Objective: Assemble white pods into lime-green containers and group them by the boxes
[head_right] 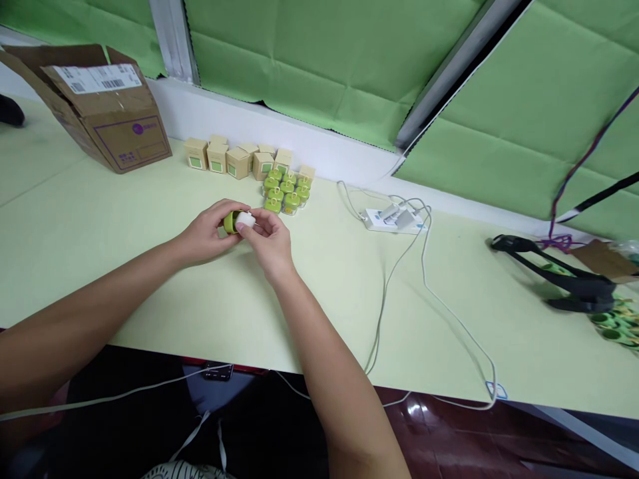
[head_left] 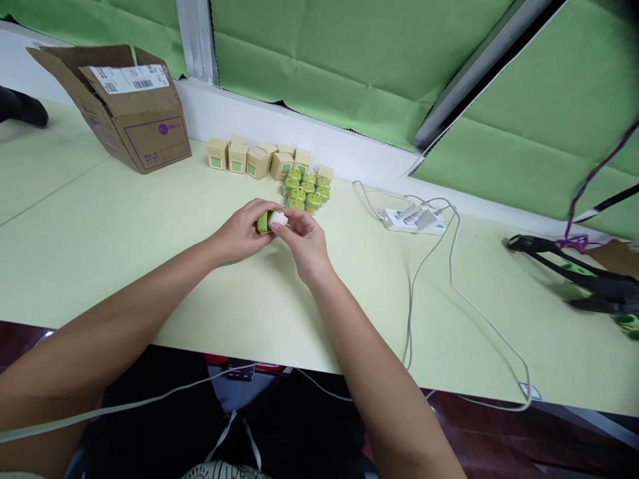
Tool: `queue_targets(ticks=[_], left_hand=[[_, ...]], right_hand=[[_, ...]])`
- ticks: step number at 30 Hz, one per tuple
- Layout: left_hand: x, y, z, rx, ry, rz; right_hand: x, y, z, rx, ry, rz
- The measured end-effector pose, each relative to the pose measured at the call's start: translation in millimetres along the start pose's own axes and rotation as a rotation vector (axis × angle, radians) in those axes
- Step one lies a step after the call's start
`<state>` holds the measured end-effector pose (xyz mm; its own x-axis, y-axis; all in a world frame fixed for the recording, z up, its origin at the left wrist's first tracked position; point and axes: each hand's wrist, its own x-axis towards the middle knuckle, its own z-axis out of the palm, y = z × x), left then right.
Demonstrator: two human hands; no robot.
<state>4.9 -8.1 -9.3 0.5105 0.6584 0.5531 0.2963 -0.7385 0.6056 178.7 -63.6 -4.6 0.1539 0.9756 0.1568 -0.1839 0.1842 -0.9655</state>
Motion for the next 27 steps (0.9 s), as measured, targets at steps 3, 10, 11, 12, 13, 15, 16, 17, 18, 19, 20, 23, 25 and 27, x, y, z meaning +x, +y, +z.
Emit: queue_targets(ticks=[3,10,11,12,13,15,16,17,18,19,20,23,25,27], left_hand=[[-0.2,-0.3,-1.4,0.019,0.008,0.059],[-1.4,-1.7,-4.6,0.051,-0.004,0.137],[-1.5,-2.3,-4.8,0.052,-0.008,0.145],[-1.7,-2.8,-5.0,0.052,-0.011,0.150],[-1.8,-3.2,-5.1,0.054,-0.016,0.150],[-2.2,-3.8,-5.1,0.062,-0.029,0.139],[-2.4,-4.0,-5.0,0.067,-0.036,0.132],[-2.5,-4.2,-4.8,0.071,-0.043,0.125],[-2.6,-4.4,-4.5,0.071,-0.048,0.118],[-2.6,-4.7,-4.2,0.068,-0.051,0.114],[-2.6,-5.1,-3.8,0.062,-0.052,0.111],[-2.2,-5.9,-2.6,0.034,-0.049,0.096],[-2.0,-6.2,-1.9,0.014,-0.044,0.073],[-1.7,-6.1,-1.2,-0.003,-0.044,0.037]], right_hand=[[0.0,-1.5,-0.2,0.036,-0.011,0.022],[2.0,-4.1,-4.0,0.049,-0.046,0.047],[2.2,-4.0,-4.1,0.049,-0.047,0.050],[2.2,-3.8,-4.1,0.053,-0.046,0.052],[2.2,-3.3,-3.9,0.059,-0.042,0.053],[2.1,-2.2,-3.5,0.073,-0.036,0.054],[2.2,-1.5,-3.4,0.076,-0.036,0.055],[2.3,-0.8,-3.5,0.074,-0.035,0.056],[2.5,-0.1,-3.6,0.066,-0.035,0.055],[2.8,0.6,-3.9,0.055,-0.032,0.054],[3.1,1.3,-4.3,0.042,-0.029,0.051],[4.3,3.1,-5.4,0.005,-0.023,0.042],[4.5,3.3,-5.6,-0.020,-0.025,0.035],[4.0,2.4,-5.2,-0.047,-0.023,0.026]])
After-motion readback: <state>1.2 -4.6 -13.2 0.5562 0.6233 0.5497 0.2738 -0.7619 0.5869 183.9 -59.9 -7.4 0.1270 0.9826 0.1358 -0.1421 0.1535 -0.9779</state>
